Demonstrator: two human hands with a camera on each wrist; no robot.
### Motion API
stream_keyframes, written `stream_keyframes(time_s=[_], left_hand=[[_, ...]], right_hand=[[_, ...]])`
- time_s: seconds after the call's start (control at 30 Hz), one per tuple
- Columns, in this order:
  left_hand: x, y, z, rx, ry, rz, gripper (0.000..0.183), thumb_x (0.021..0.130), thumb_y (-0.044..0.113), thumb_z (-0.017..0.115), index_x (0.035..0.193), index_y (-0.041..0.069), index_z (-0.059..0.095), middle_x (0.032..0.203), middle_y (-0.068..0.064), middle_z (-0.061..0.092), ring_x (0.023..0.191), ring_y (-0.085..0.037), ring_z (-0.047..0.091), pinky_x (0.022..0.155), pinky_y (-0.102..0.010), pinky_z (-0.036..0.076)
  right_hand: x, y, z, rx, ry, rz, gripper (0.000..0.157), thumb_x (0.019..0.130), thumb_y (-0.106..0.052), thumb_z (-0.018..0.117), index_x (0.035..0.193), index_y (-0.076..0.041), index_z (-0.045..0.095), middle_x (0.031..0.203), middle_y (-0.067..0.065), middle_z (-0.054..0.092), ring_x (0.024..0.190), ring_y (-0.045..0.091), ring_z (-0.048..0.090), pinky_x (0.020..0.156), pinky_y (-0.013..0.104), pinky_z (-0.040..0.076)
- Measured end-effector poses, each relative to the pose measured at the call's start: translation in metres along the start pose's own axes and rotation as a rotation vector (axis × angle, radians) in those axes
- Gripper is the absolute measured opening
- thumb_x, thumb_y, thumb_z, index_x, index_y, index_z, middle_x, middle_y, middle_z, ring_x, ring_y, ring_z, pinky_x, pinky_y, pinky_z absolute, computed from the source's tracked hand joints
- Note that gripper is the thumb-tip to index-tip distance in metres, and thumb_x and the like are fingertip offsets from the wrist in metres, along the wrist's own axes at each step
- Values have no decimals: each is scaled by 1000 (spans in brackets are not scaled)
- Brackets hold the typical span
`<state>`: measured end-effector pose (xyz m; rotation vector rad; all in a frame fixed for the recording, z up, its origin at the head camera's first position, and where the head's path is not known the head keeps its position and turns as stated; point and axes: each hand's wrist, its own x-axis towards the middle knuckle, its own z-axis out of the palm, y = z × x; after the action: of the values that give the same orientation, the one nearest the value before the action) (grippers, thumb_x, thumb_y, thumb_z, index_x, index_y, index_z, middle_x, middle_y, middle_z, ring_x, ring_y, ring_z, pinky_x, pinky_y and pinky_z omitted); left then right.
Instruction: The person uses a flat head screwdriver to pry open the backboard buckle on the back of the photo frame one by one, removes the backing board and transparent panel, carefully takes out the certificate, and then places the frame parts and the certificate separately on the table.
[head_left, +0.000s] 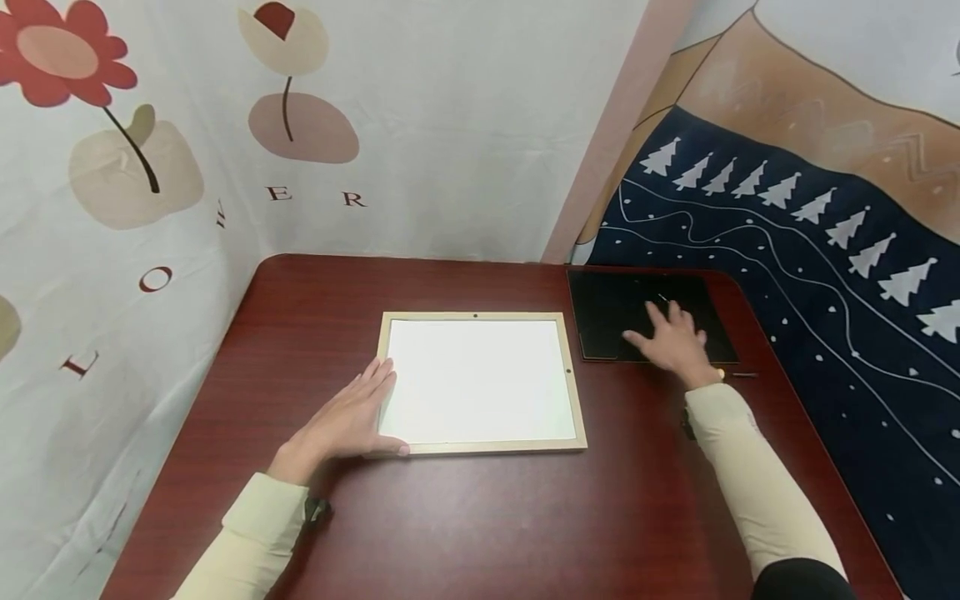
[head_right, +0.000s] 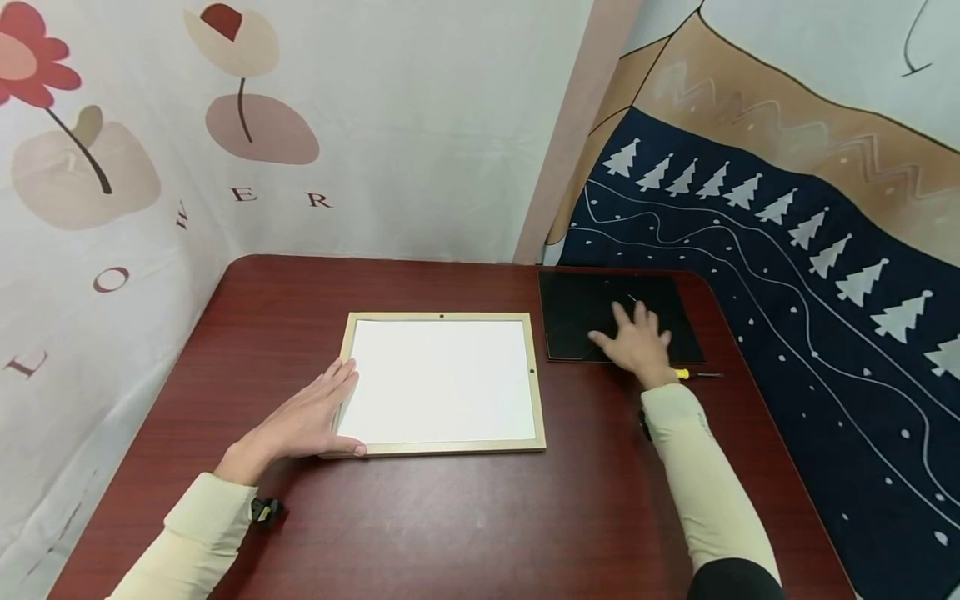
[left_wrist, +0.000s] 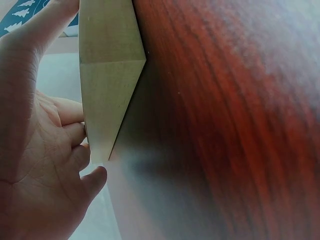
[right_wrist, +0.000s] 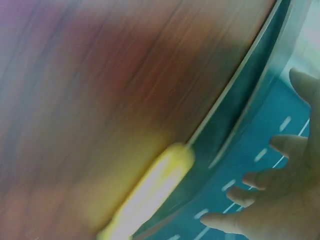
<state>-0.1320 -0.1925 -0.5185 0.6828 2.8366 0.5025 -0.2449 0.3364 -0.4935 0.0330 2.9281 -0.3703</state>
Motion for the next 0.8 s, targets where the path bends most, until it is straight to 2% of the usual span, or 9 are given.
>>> stream_keyframes(time_s=[0.2,0.33,0.53,0.8], left_hand=[[-1,-1,2,-1,-9,-5,128,65,77,70,151,-6,24,161,-21,14,149,-37,10,117,-51,20],[-3,-1,2,-6,-4,-4,128,65,76,71,150,-8,25,161,-22,14,149,-38,10,117,-53,21],[-4,-2,2,-6,-3,0,127,65,75,71,150,-8,25,160,-23,14,148,-39,10,116,-54,21],[-1,-3,1,-19,-5,2,127,66,74,71,151,-6,23,161,-20,13,149,-37,9,116,-53,21]], right_hand=[[-4,-52,24,-60,-47,-94,96,86,-77,43,157,-19,16,160,27,4,142,55,9,104,77,12],[-8,-71,37,-64,-59,-116,88,89,-70,45,157,-19,21,160,25,7,142,54,11,104,77,14],[-11,-71,47,-73,-85,-87,79,94,-62,45,156,-18,23,160,26,7,142,55,9,103,77,16],[-9,-57,44,-33,-72,-65,80,94,-62,45,156,-17,22,159,27,6,141,58,7,101,79,14]])
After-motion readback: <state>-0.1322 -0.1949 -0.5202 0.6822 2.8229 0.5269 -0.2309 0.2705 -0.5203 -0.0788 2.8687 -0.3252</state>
